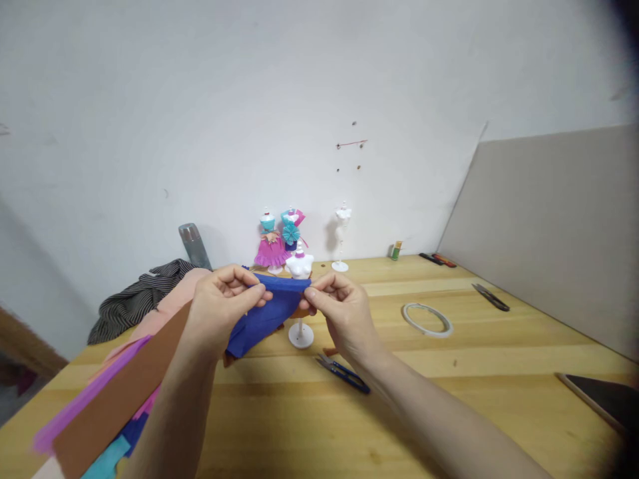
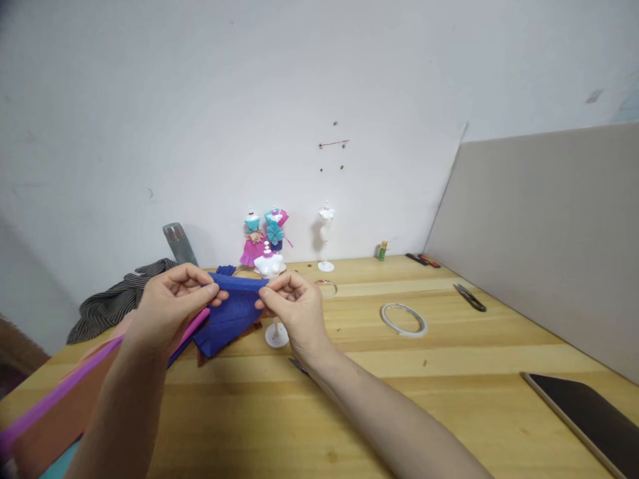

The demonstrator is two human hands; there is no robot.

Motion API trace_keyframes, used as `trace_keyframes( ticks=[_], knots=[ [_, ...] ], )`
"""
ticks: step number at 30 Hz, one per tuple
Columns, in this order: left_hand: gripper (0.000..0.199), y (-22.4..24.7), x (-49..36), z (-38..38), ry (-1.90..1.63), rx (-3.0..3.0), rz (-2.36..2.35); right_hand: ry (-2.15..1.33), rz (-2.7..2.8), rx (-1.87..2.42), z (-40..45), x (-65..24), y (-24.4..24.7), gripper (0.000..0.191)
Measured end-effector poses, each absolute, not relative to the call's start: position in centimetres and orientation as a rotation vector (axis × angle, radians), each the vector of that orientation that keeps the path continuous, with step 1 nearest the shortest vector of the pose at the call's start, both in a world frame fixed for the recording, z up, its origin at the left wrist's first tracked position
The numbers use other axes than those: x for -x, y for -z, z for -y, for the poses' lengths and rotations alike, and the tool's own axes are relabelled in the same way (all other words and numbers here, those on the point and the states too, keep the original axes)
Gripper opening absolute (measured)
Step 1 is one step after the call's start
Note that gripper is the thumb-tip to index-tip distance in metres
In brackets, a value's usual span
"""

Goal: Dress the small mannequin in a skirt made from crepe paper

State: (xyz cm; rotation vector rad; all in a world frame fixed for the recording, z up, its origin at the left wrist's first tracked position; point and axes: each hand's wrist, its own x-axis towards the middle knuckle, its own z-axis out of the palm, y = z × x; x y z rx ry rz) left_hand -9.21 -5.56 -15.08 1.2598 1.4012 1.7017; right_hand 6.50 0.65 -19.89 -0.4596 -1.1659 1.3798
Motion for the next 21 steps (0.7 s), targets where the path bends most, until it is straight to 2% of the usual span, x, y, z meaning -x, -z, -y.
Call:
trace_keyframes(
  ticks=[13,21],
  knots=[
    [0.021,15.13,9.42,5.55,-1.717,-1.282,-1.344,-1.315,1.168,0.477,-0.31,-6.53,19.55,0.022],
    [0.022,15.24,9.57,5.81,-1.744,-1.368,-1.505,-1.233,1.182,0.437,-0.45,-6.46,19.71,0.017]
  ],
)
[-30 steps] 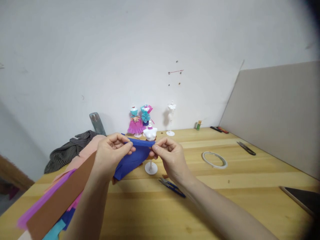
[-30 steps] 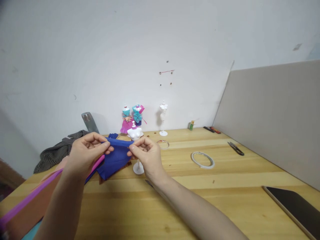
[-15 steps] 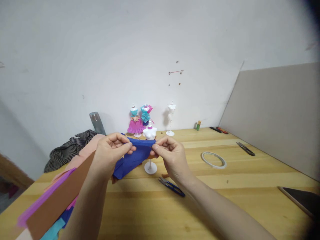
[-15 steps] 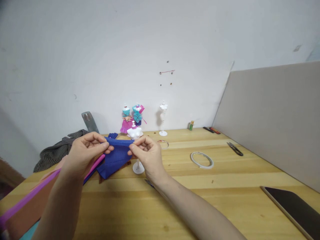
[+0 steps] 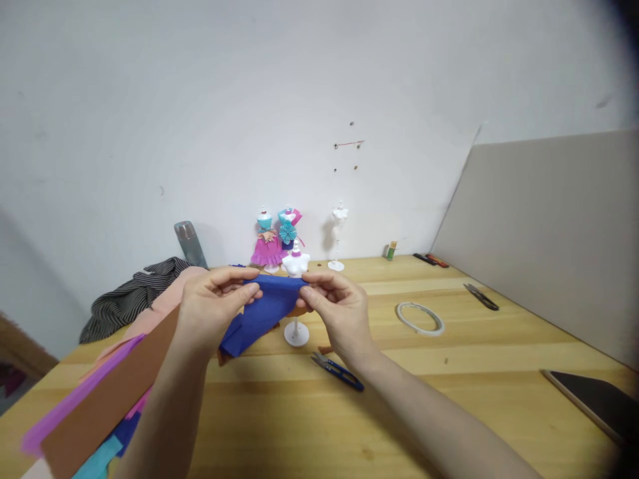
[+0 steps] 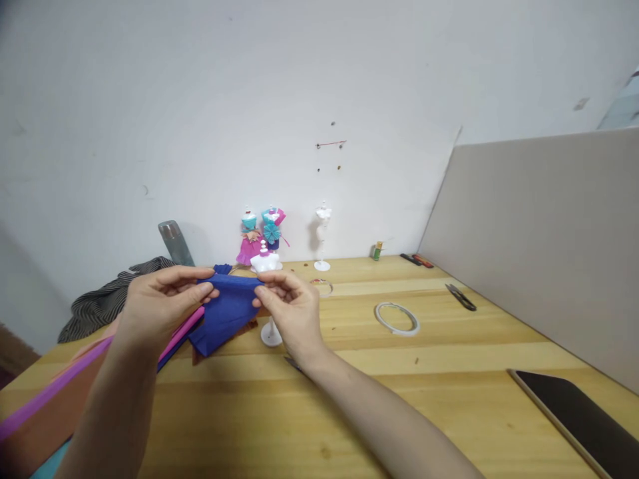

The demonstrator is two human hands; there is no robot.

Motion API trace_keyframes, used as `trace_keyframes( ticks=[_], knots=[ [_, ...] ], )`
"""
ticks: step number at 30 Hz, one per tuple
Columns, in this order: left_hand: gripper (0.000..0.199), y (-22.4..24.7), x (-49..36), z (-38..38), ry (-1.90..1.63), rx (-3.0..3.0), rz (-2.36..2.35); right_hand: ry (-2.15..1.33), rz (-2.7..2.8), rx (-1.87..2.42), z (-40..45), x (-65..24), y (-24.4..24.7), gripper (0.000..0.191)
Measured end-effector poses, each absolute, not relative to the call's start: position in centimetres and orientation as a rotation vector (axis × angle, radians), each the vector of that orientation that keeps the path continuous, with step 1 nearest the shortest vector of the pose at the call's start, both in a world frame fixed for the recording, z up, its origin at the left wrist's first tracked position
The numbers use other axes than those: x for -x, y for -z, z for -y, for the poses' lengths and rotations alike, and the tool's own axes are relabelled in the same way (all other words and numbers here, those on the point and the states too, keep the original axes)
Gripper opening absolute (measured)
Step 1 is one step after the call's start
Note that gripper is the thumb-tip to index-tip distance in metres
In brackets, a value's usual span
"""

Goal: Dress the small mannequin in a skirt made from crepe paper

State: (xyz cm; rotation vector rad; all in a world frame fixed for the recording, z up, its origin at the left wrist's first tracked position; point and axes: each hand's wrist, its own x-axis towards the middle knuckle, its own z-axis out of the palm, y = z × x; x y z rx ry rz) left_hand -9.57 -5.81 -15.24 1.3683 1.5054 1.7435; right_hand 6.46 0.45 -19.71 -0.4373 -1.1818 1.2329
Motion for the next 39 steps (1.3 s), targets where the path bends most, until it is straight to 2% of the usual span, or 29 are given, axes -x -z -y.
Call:
trace_keyframes(
  ticks=[13,27,39],
  knots=[
    [0.014,14.97,9.22,6.19,-1.845,-1.519,-1.54,-1.019,1.21,0.382,-0.67,-6.5,20.0,0.012],
    [0.021,15.24,9.21,6.0,-1.814,-1.361,-1.493,-1.195,1.169,0.413,-0.71,-6.54,19.85,0.015],
    [0.018,15.1,9.21,6.1,-1.789,-1.471,-1.584,-1.102,1.213,0.41,-0.65,-6.62,19.82,0.011]
  ],
)
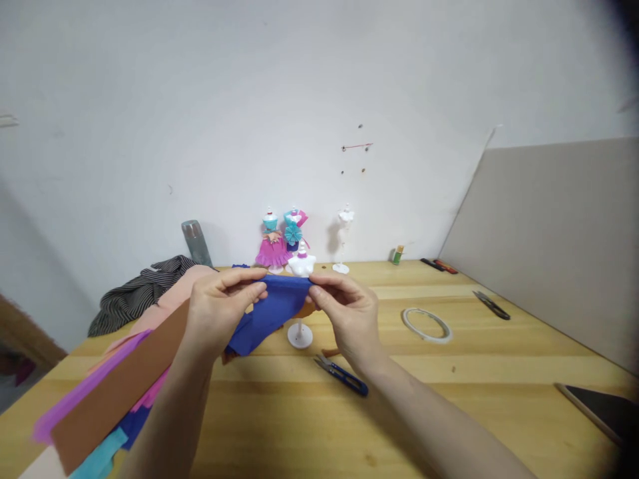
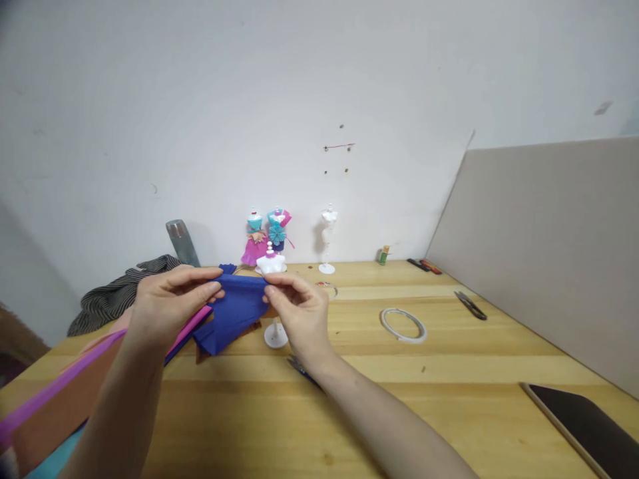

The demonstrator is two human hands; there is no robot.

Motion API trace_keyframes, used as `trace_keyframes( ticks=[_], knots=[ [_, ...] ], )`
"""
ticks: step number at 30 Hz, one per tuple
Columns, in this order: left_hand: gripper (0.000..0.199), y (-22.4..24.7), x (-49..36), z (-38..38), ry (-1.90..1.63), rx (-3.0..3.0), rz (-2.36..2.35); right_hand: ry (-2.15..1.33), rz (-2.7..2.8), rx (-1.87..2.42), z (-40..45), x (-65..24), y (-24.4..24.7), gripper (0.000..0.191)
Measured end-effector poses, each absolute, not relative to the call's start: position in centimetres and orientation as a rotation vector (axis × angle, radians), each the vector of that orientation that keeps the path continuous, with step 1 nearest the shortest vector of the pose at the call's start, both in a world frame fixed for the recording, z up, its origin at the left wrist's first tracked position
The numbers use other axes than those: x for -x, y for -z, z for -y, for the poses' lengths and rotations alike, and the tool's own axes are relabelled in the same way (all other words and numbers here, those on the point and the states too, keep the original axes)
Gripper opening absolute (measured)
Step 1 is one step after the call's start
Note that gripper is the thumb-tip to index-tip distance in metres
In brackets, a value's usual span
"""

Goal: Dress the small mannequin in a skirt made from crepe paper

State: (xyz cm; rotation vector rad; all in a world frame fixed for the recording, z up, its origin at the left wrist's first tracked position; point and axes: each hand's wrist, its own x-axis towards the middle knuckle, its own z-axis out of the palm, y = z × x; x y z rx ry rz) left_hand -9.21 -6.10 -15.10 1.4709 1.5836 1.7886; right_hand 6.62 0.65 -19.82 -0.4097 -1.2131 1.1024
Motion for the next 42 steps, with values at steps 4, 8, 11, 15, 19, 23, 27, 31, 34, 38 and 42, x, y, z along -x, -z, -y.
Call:
trace_keyframes(
  ticks=[4,8,11,15,19,23,27,31,34,38,42],
  knots=[
    [0.012,15.5,9.2,6.1,-1.829,-1.589,-1.639,-1.034,1.241,0.408,-0.7,-6.4,20.1,0.008],
    [0.014,15.7,9.3,6.0,-1.839,-1.722,-1.72,-0.971,1.263,0.43,-0.9,-6.3,20.6,0.007],
    [0.012,15.8,9.2,6.0,-1.817,-1.7,-1.733,-0.927,1.285,0.467,-1.1,-6.3,20.7,0.006],
    [0.005,15.6,8.7,5.8,-1.835,-1.552,-1.68,-0.956,1.267,0.491,-1.2,-6.4,20.6,0.004],
    [0.006,15.5,8.1,5.4,-1.896,-1.398,-1.591,-1.06,1.192,0.478,-1.3,-6.4,20.4,0.006],
    [0.012,15.3,7.8,5.3,-1.945,-1.241,-1.494,-1.16,1.148,0.484,-1.2,-6.6,20.1,0.008],
    [0.015,15.1,7.6,5.4,-1.938,-1.193,-1.422,-1.195,1.12,0.48,-1.0,-6.7,19.8,0.009],
    [0.018,15.3,7.7,5.2,-1.934,-1.164,-1.387,-1.19,1.119,0.481,-0.9,-6.8,19.6,0.01],
    [0.018,15.6,7.9,5.1,-1.945,-1.174,-1.356,-1.164,1.129,0.484,-0.8,-6.8,19.5,0.009],
    [0.016,15.7,8.0,5.1,-1.965,-1.192,-1.337,-1.148,1.128,0.478,-0.8,-6.7,19.5,0.009],
    [0.015,15.8,8.2,5.1,-1.971,-1.195,-1.344,-1.142,1.14,0.48,-0.8,-6.8,19.5,0.008]
  ],
)
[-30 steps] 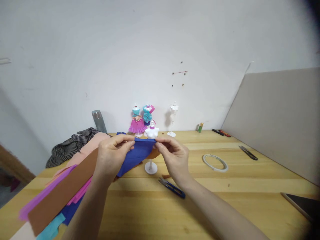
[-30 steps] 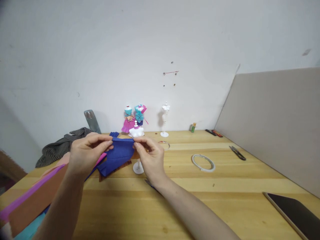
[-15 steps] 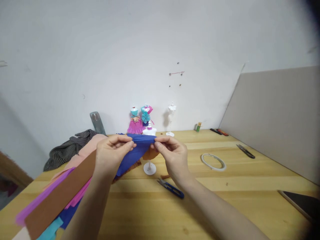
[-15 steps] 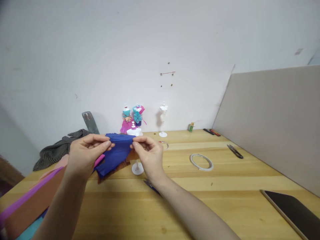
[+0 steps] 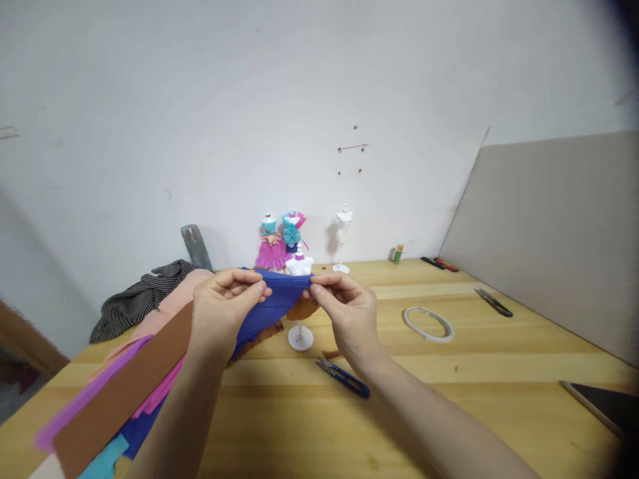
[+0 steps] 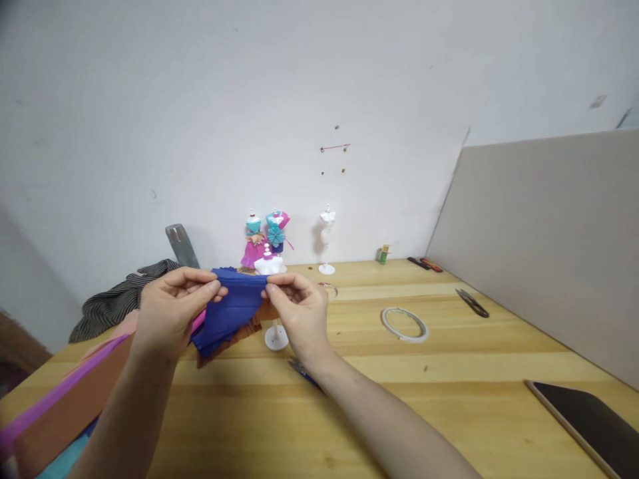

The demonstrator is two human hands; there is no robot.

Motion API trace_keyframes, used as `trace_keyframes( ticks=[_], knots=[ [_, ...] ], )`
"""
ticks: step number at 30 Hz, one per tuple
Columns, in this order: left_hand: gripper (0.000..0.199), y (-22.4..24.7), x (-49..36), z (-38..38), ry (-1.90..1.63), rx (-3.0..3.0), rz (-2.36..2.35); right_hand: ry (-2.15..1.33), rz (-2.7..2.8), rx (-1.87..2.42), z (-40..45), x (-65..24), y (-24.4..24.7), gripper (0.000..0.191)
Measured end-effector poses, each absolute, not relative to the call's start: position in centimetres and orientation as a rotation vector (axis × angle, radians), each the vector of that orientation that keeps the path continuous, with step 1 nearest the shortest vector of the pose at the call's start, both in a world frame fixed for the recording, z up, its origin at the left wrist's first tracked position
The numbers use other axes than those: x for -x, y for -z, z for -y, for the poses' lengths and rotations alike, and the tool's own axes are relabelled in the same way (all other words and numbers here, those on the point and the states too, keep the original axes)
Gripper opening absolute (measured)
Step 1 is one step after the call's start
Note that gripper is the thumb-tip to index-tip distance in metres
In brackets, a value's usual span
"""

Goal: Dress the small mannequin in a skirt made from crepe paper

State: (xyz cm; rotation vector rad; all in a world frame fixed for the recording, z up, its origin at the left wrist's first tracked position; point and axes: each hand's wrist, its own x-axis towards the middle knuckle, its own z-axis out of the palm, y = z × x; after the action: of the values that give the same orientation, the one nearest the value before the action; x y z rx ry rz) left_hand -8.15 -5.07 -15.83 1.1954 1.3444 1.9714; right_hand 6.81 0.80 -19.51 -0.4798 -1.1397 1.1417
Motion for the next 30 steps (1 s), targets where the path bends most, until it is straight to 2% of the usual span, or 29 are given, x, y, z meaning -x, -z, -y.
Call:
trace_keyframes(
  ticks=[15,30],
  knots=[
    [0.017,15.8,7.3,5.1,-2.027,-1.264,-1.458,-1.089,1.145,0.434,-1.2,-6.7,19.8,0.011],
    [0.015,16.5,7.3,5.4,-2.092,-1.791,-1.687,-1.037,1.197,0.469,-1.2,-6.5,20.0,0.005]
  ],
)
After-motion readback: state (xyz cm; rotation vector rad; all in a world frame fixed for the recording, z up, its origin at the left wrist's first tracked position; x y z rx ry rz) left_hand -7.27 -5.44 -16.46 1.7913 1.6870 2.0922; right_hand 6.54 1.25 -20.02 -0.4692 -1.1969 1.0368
